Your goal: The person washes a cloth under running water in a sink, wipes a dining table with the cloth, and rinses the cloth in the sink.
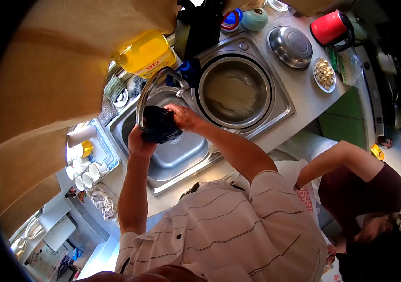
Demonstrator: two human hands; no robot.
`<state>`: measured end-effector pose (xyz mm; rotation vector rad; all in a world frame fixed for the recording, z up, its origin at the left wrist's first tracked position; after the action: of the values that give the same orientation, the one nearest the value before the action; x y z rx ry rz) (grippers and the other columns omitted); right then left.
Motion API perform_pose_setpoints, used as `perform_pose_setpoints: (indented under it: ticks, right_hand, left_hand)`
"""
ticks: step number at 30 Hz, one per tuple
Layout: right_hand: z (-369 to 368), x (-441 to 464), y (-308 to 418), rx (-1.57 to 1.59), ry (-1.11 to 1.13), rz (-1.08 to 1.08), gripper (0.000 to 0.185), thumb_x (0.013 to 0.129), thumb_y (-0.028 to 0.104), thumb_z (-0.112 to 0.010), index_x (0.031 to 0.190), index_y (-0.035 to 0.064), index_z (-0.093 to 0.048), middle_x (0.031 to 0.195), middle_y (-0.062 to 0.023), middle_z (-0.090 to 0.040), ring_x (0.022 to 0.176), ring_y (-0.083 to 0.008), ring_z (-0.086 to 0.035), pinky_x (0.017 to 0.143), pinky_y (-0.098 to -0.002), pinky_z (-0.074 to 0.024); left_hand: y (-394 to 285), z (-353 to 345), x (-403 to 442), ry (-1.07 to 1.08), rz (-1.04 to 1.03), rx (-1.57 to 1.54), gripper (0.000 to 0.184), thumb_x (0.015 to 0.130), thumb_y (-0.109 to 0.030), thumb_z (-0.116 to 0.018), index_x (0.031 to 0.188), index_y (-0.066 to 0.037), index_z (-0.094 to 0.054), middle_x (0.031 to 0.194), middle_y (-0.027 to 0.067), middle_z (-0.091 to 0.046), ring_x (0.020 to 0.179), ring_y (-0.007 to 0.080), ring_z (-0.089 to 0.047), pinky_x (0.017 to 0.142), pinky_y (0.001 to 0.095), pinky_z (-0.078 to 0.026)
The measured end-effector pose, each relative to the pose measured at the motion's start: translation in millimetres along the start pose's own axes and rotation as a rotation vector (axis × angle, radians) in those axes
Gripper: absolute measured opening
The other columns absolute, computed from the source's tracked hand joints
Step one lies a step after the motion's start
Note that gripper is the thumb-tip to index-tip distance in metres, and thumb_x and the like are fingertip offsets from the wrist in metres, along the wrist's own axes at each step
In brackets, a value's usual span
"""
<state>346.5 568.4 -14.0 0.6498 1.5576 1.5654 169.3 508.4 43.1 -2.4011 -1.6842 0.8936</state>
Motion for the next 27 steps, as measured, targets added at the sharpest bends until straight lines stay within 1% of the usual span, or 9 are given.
perform_pose_setpoints:
  ticks: [2, 5, 9, 11, 13, 14, 17, 23, 27]
  right_hand:
    - [0.1, -2.0, 10.6, 0.051, 0.044, 0.008, 0.039, 0.090, 0.004, -0.059, 0.129, 0.0070, -0.058, 0.114, -0.0126, -0.071, 0.109, -0.0240, -0.067, 0.098, -0.0349, -0.0504]
    - [1.0, -6.0, 37.4, 0.099, 0.146, 0.114, 0.063, 0.075, -0.009, -0.041, 0.135, 0.0051, -0.054, 0.125, -0.0172, -0.066, 0.122, -0.0277, -0.061, 0.108, -0.0352, -0.0447]
    - [-1.4, -11.7, 44.2, 0.040, 0.260, 0.071, 0.063, 0.077, -0.007, -0.046, 0.139, 0.0023, -0.048, 0.129, -0.0201, -0.063, 0.127, -0.0279, -0.058, 0.111, -0.0354, -0.0416]
    - [-0.4, -14.4, 55.1, 0.051, 0.329, 0.057, 0.065, 0.077, -0.006, -0.049, 0.142, 0.0019, -0.044, 0.133, -0.0206, -0.061, 0.129, -0.0273, -0.056, 0.112, -0.0354, -0.0402]
    - [-1.6, -21.1, 62.3, 0.127, 0.404, -0.013, 0.072, 0.079, -0.006, -0.055, 0.147, 0.0040, -0.035, 0.138, -0.0205, -0.056, 0.132, -0.0257, -0.052, 0.113, -0.0356, -0.0381]
    - [-5.0, -19.4, 55.6, 0.154, 0.460, -0.021, 0.088, 0.074, -0.007, -0.064, 0.153, 0.0097, -0.030, 0.140, -0.0220, -0.053, 0.134, -0.0284, -0.051, 0.113, -0.0348, -0.0381]
    - [-15.6, -17.6, 30.6, 0.085, 0.440, 0.173, 0.091, 0.077, 0.001, -0.072, 0.155, 0.0085, -0.026, 0.143, -0.0222, -0.050, 0.135, -0.0320, -0.050, 0.114, -0.0356, -0.0367]
    - [-24.4, -4.7, -1.9, -0.206, 0.393, 0.188, 0.103, 0.075, 0.011, -0.079, 0.157, 0.0030, -0.017, 0.149, -0.0249, -0.041, 0.141, -0.0402, -0.038, 0.118, -0.0407, -0.0316]
    - [-17.3, -2.6, 6.8, -0.118, 0.307, 0.214, 0.103, 0.073, 0.009, -0.081, 0.157, 0.0033, -0.020, 0.148, -0.0241, -0.043, 0.140, -0.0387, -0.041, 0.118, -0.0413, -0.0326]
  left_hand:
    - [-0.8, -1.3, -8.7, -0.019, -0.068, -0.028, 0.050, 0.099, -0.033, -0.058, 0.132, 0.003, -0.054, 0.125, 0.0212, -0.065, 0.111, 0.0369, -0.066, 0.099, 0.0502, -0.053]
    - [-3.4, -26.9, -29.4, -0.122, -0.117, -0.010, 0.040, 0.099, -0.029, -0.057, 0.126, 0.000, -0.057, 0.117, 0.0189, -0.067, 0.107, 0.0355, -0.067, 0.098, 0.0484, -0.053]
    - [-3.6, -26.2, -38.4, -0.215, -0.062, -0.177, 0.042, 0.101, -0.036, -0.054, 0.125, -0.002, -0.059, 0.120, 0.0191, -0.067, 0.109, 0.0376, -0.067, 0.101, 0.0513, -0.051]
    - [-7.2, -30.5, -42.4, -0.109, -0.082, -0.231, 0.042, 0.103, -0.037, -0.050, 0.125, -0.003, -0.062, 0.121, 0.0162, -0.069, 0.111, 0.0338, -0.067, 0.101, 0.0479, -0.051]
    - [-9.8, -34.1, -44.1, -0.114, -0.095, -0.230, 0.041, 0.103, -0.036, -0.050, 0.125, -0.004, -0.063, 0.121, 0.0157, -0.069, 0.110, 0.0331, -0.067, 0.102, 0.0476, -0.051]
    - [-10.7, -34.4, -44.1, -0.087, -0.093, -0.240, 0.040, 0.103, -0.035, -0.050, 0.125, -0.004, -0.062, 0.121, 0.0156, -0.069, 0.111, 0.0327, -0.067, 0.102, 0.0477, -0.051]
    - [-9.6, -33.2, -38.7, -0.085, -0.089, -0.277, 0.039, 0.102, -0.032, -0.052, 0.126, -0.002, -0.059, 0.121, 0.0174, -0.067, 0.111, 0.0344, -0.066, 0.102, 0.0488, -0.050]
    - [-5.6, -34.8, -28.8, -0.098, -0.159, -0.267, 0.034, 0.101, -0.021, -0.053, 0.130, -0.002, -0.051, 0.123, 0.0183, -0.064, 0.111, 0.0343, -0.065, 0.102, 0.0482, -0.051]
    - [-1.6, -33.5, -15.3, -0.124, -0.203, -0.257, 0.031, 0.100, -0.014, -0.055, 0.128, -0.004, -0.050, 0.119, 0.0176, -0.065, 0.109, 0.0323, -0.066, 0.099, 0.0457, -0.054]
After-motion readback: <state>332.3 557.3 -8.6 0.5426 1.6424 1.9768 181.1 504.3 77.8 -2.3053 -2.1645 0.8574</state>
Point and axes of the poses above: each hand's wrist, its own x-axis towards the middle knuckle, its own z-axis out of the back of the hand, y = z × x, the point moved 2 cm from there along x, towards the middle knuckle
